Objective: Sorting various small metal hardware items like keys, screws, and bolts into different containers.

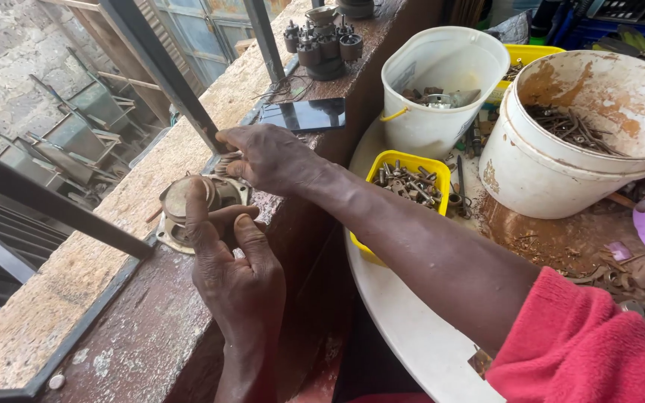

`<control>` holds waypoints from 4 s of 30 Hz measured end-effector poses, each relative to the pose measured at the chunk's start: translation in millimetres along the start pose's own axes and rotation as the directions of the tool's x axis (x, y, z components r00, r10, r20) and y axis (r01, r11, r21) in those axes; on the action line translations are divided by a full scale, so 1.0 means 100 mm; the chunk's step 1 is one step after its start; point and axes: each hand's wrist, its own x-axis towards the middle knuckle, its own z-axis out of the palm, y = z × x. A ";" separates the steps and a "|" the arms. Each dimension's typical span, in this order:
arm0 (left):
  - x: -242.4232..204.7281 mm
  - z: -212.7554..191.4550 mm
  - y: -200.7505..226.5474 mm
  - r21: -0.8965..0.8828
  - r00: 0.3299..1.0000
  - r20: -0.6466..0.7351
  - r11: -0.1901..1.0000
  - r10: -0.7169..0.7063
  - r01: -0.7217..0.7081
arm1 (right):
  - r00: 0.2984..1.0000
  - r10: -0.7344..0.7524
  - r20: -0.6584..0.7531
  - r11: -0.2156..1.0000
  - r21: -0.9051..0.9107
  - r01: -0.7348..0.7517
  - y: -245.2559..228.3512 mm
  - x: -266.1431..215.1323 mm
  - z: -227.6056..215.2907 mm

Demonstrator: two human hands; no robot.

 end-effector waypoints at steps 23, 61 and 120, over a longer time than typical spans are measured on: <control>-1.55 1.20 0.12 -0.500 0.837 0.357 0.841 0.416 -0.204 | 0.251 0.810 -0.531 0.408 0.201 -0.891 -0.97 -4.97 -2.38; -2.35 3.79 2.06 -0.611 0.173 0.604 0.592 0.778 -0.527 | 0.051 0.535 -0.843 0.495 0.264 -0.828 -0.86 -6.44 -1.71; -2.39 1.80 1.36 -0.844 0.142 0.212 0.254 0.967 -0.473 | -0.105 0.425 -0.899 0.088 0.156 -0.984 -1.21 -6.18 -3.86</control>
